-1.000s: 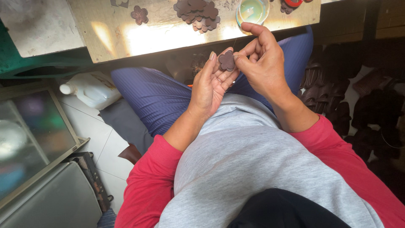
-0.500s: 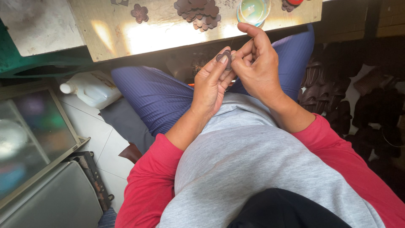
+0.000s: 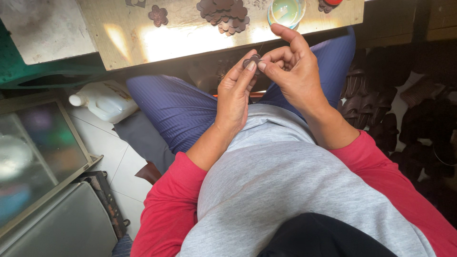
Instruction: The person cuts flower-shaped pieces from white material using red-handled scissors, then applies a substance from a small container to the cut pieces and places them on a wooden board.
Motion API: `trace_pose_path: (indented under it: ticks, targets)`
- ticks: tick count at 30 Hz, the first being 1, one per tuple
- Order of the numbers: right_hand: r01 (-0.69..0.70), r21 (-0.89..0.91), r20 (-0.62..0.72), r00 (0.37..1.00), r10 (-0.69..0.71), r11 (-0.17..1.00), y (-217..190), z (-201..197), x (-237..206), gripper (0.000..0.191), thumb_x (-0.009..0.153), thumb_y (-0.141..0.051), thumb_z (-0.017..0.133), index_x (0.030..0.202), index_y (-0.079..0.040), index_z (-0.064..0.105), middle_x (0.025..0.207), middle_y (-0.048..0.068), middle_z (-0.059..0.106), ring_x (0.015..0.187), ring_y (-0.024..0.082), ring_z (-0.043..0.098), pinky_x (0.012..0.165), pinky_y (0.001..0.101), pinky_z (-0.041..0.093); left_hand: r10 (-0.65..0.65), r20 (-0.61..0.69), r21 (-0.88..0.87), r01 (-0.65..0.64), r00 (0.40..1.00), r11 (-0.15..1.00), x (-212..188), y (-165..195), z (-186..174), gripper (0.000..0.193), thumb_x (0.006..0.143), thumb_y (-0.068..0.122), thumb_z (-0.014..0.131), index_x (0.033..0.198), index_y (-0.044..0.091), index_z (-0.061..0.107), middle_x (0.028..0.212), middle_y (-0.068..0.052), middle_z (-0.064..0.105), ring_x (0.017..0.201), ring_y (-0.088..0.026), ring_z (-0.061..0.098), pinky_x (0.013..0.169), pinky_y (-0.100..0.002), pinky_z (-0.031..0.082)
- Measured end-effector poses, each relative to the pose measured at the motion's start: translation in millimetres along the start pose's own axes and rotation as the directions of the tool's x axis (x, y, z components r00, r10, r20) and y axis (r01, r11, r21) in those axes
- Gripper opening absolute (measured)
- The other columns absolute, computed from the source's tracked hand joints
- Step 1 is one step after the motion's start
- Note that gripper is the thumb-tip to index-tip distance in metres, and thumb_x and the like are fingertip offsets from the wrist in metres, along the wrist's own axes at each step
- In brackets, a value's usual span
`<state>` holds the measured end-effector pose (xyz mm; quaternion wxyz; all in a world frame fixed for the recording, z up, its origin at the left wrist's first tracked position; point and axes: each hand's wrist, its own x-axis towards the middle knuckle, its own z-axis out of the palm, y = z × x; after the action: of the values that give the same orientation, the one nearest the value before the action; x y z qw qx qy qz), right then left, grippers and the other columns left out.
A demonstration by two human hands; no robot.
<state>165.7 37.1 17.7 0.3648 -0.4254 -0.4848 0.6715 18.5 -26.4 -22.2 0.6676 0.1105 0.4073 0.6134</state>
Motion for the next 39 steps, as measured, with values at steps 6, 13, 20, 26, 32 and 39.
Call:
trace_pose_path:
  ticks: [6,13,20,26,32,39]
  targets:
    - [0.012,-0.015,-0.009,1.0,-0.012,1.0,-0.2,-3.9,1.2,0.068,0.1,0.007,0.072,0.158,0.004,0.036,0.104,0.008,0.071,0.091,0.006,0.066,0.084,0.0197,0.054,0.179,-0.016,0.222,-0.171,0.984,0.96,-0.9,3.1,-1.6,0.044,0.1,0.008,0.071,0.142,0.003,0.059,0.113,-0.006,0.072,0.101,-0.008,0.066,0.088,-0.023,0.054]
    - [0.008,-0.02,0.006,1.0,-0.008,1.0,0.1,-4.9,0.0,0.069,0.099,0.008,0.072,0.159,0.003,0.036,0.104,0.008,0.071,0.092,0.008,0.067,0.084,0.0204,0.055,0.142,-0.057,0.312,-0.117,0.988,0.943,-1.5,6.9,-2.1,0.039,0.1,0.009,0.072,0.138,0.002,0.063,0.1,-0.004,0.073,0.091,-0.007,0.066,0.079,-0.022,0.054]
    - [-0.006,-0.005,0.017,1.0,0.007,1.0,-0.4,-6.9,0.6,0.071,0.098,0.009,0.072,0.159,0.003,0.036,0.104,0.008,0.071,0.091,0.008,0.066,0.083,0.0204,0.054,0.117,-0.054,0.335,-0.093,0.992,0.937,-0.9,8.0,-2.0,0.038,0.101,0.012,0.07,0.137,0.002,0.064,0.101,-0.003,0.074,0.091,-0.006,0.067,0.08,-0.022,0.055]
    - [-0.016,-0.012,0.014,1.0,0.016,1.0,-0.3,-7.9,0.7,0.071,0.098,0.008,0.073,0.159,0.004,0.036,0.104,0.008,0.071,0.091,0.008,0.067,0.082,0.0198,0.054,0.116,-0.046,0.315,-0.096,0.992,0.944,-0.3,6.0,-2.4,0.038,0.101,0.012,0.07,0.137,0.003,0.064,0.101,-0.003,0.074,0.093,-0.007,0.068,0.08,-0.022,0.055]
    - [-0.038,0.019,-0.012,0.999,0.039,0.999,2.0,-8.3,3.9,0.069,0.097,0.008,0.072,0.157,0.006,0.037,0.101,0.008,0.072,0.09,0.008,0.069,0.082,0.0206,0.056,0.098,-0.052,0.31,-0.077,0.994,0.948,-0.6,8.2,-4.1,0.038,0.104,0.02,0.064,0.138,0.002,0.062,0.116,-0.004,0.072,0.097,-0.008,0.069,0.084,-0.024,0.058]
    - [-0.063,-0.012,-0.027,0.998,0.062,0.998,3.6,-9.9,5.4,0.07,0.096,0.007,0.073,0.156,0.007,0.037,0.099,0.008,0.073,0.089,0.009,0.069,0.081,0.0207,0.056,0.081,-0.056,0.277,-0.062,0.995,0.959,3.0,7.8,-7.3,0.04,0.107,0.025,0.059,0.14,0.002,0.061,0.11,-0.007,0.073,0.097,-0.009,0.07,0.085,-0.025,0.057]
